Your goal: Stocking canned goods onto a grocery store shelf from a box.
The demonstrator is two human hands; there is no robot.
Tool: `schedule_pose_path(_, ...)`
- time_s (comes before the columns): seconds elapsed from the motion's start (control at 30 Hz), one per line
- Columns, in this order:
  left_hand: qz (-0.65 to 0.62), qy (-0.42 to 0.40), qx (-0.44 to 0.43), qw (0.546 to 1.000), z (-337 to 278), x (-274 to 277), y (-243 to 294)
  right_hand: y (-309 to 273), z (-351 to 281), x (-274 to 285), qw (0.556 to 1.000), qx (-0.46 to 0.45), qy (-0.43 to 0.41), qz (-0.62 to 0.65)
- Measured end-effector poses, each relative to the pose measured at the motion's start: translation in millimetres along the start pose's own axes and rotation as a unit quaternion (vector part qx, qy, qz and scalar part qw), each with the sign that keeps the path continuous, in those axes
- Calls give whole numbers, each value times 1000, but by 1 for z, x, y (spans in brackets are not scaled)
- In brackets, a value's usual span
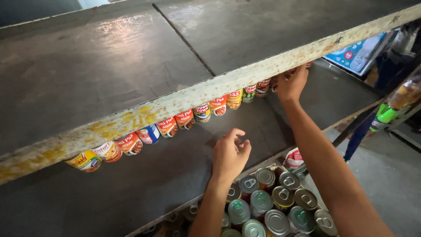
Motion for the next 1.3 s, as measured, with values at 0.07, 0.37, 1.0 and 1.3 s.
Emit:
schedule_pose_path(0.07, -1, 2, 0, 1000, -1, 1, 1, 3, 0, 0, 1000, -2, -5, 2)
schedule_pose_path(0.37, -10, 8, -1, 1000, -11, -4, -13, 0, -16, 18, 999, -7, 30, -12)
schedule_pose_path(1.0, 26, -103, -61, 992, -60, 52, 50, -204, -273, 111, 859, -3, -505, 84)
schedule_pose_path(1.3, 53, -225, -3, 973, -200, 199, 148, -330, -423, 166, 630, 111, -763, 91)
Point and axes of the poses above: each hand's wrist, its own z-axis towards the middle knuckle, its own x-axis out of the back of the hand, y = z × x, the point moved 9 cm from there along z, towards the middle knuckle, and after that the axes turned 12 degrees about -x, right-handed, at the moved point
